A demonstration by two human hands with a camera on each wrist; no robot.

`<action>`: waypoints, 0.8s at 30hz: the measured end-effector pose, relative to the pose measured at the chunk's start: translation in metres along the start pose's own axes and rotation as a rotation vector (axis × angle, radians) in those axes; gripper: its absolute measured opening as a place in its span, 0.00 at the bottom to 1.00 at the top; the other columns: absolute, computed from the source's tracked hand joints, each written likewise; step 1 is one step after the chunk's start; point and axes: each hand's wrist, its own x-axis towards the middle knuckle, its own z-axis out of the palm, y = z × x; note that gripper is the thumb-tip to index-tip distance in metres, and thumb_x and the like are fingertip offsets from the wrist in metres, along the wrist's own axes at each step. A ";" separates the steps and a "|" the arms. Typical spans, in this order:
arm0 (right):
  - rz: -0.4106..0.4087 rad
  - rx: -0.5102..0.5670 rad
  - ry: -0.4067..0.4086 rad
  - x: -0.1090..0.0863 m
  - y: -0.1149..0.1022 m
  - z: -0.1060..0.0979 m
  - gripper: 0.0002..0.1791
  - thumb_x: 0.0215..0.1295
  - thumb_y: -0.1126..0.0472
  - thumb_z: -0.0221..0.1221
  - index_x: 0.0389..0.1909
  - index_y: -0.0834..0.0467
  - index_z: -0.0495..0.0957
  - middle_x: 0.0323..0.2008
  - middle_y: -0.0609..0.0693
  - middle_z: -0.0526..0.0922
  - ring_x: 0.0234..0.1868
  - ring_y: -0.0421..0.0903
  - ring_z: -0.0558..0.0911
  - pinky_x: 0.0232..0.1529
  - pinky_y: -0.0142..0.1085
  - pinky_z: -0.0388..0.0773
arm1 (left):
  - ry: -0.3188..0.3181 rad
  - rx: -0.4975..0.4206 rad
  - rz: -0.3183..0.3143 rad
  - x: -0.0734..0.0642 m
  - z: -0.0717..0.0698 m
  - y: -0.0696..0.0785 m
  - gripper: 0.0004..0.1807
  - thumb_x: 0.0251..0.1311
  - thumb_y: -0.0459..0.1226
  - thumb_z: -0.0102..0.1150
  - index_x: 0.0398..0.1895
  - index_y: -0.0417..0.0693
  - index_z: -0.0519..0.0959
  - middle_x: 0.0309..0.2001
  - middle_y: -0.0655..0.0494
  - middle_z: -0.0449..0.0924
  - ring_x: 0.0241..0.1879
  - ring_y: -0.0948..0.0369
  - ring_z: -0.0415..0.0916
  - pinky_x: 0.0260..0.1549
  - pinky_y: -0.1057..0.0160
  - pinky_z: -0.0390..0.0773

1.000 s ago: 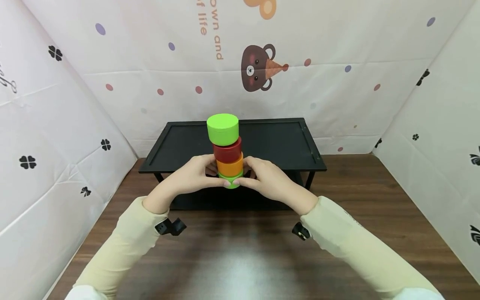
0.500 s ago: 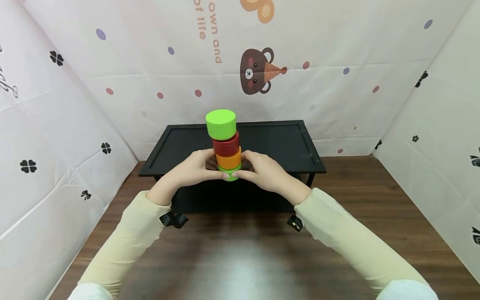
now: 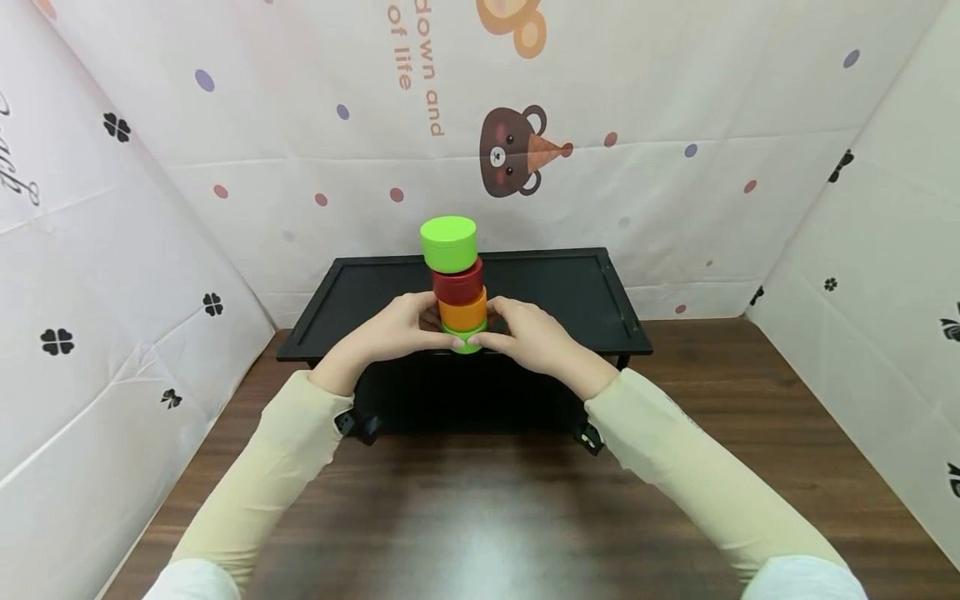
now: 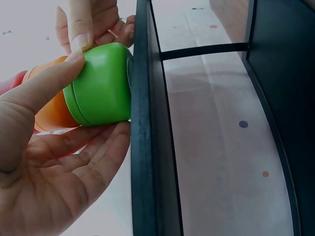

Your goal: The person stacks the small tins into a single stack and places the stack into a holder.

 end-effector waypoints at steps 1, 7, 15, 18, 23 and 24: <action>0.007 -0.003 0.002 0.001 0.001 0.000 0.26 0.64 0.53 0.60 0.58 0.63 0.71 0.46 0.55 0.81 0.31 0.46 0.74 0.36 0.39 0.73 | 0.000 0.000 -0.001 0.001 0.000 -0.001 0.28 0.55 0.40 0.67 0.57 0.41 0.72 0.49 0.47 0.80 0.44 0.56 0.79 0.46 0.60 0.79; 0.034 -0.005 0.002 0.005 0.006 0.001 0.26 0.64 0.52 0.60 0.58 0.63 0.70 0.51 0.57 0.80 0.37 0.47 0.77 0.43 0.43 0.76 | -0.010 -0.005 -0.019 0.008 0.000 -0.006 0.27 0.55 0.39 0.67 0.57 0.41 0.72 0.50 0.47 0.80 0.45 0.56 0.79 0.48 0.60 0.78; 0.041 0.010 0.002 0.008 0.009 0.001 0.27 0.65 0.53 0.60 0.60 0.63 0.69 0.55 0.58 0.78 0.47 0.51 0.79 0.51 0.47 0.76 | -0.011 -0.003 -0.029 0.014 -0.002 -0.005 0.28 0.54 0.39 0.67 0.57 0.40 0.72 0.50 0.46 0.80 0.46 0.55 0.80 0.49 0.59 0.78; 0.044 0.012 0.000 0.009 0.010 0.000 0.28 0.65 0.53 0.59 0.61 0.64 0.68 0.56 0.59 0.77 0.49 0.52 0.78 0.52 0.48 0.75 | -0.012 0.004 -0.035 0.017 -0.002 -0.005 0.28 0.54 0.40 0.67 0.57 0.39 0.71 0.50 0.45 0.80 0.46 0.55 0.80 0.49 0.59 0.78; 0.052 0.019 -0.003 0.011 0.013 0.000 0.28 0.66 0.53 0.59 0.61 0.64 0.68 0.57 0.60 0.76 0.54 0.54 0.77 0.55 0.50 0.73 | -0.013 0.010 -0.036 0.020 -0.003 -0.007 0.29 0.54 0.40 0.67 0.57 0.38 0.71 0.50 0.45 0.80 0.46 0.54 0.80 0.50 0.58 0.78; 0.053 0.022 -0.003 0.012 0.013 0.000 0.28 0.66 0.53 0.59 0.61 0.64 0.68 0.57 0.60 0.76 0.55 0.55 0.77 0.56 0.51 0.72 | -0.014 0.009 -0.036 0.021 -0.003 -0.007 0.28 0.54 0.40 0.67 0.58 0.38 0.71 0.50 0.45 0.80 0.46 0.54 0.80 0.50 0.58 0.78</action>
